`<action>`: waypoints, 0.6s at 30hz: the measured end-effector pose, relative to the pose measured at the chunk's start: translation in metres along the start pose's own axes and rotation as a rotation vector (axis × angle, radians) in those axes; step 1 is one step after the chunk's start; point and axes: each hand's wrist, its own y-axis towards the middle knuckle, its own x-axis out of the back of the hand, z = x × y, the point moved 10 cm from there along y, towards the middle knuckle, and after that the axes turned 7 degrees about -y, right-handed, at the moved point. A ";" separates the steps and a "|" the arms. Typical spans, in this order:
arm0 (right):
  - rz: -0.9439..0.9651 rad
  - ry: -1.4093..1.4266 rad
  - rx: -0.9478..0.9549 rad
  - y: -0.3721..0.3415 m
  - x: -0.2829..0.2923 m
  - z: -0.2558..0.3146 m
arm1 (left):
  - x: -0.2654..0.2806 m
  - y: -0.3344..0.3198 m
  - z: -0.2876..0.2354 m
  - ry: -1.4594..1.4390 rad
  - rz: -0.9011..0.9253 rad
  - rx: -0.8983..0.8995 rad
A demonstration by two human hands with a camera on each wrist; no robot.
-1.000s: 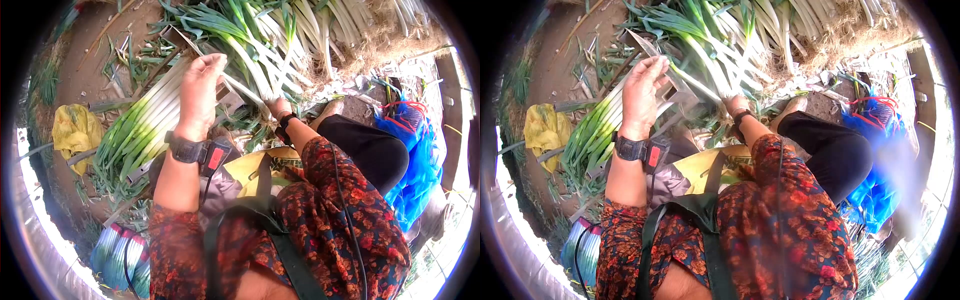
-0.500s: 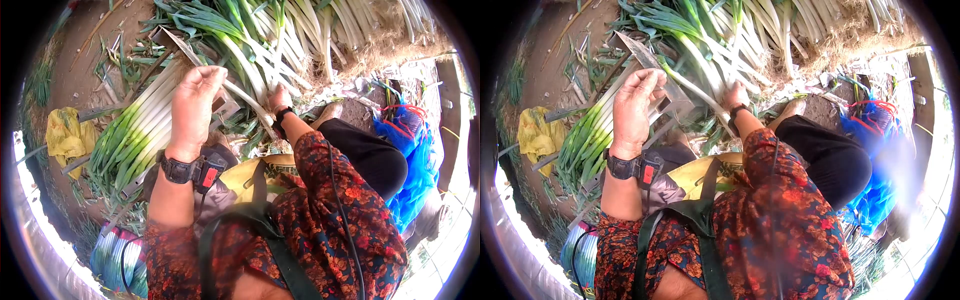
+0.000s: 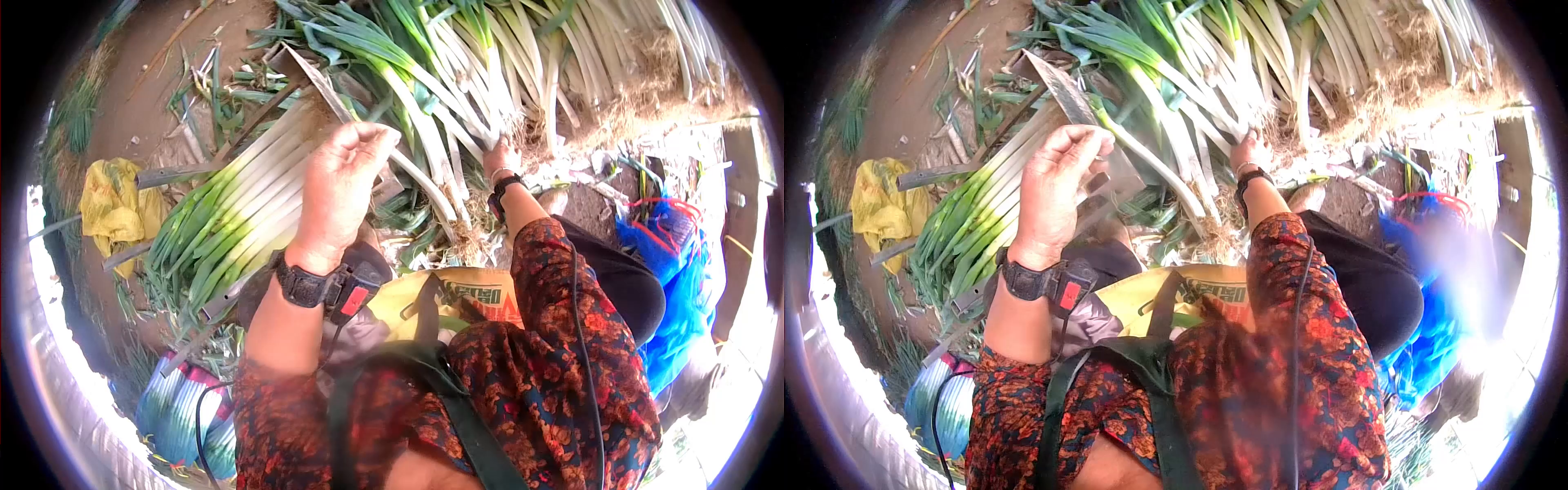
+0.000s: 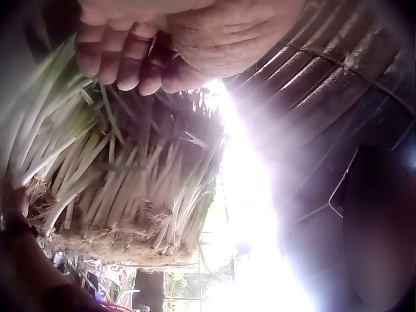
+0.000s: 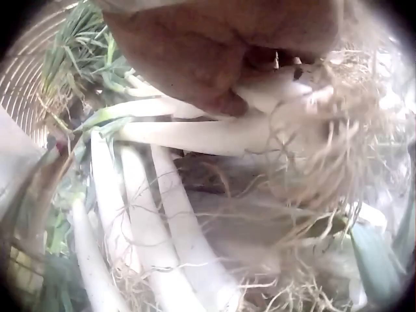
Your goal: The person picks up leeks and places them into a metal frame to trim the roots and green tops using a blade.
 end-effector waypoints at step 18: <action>0.275 0.158 0.036 -0.040 0.001 0.036 | 0.015 0.008 -0.014 0.038 -0.032 -0.153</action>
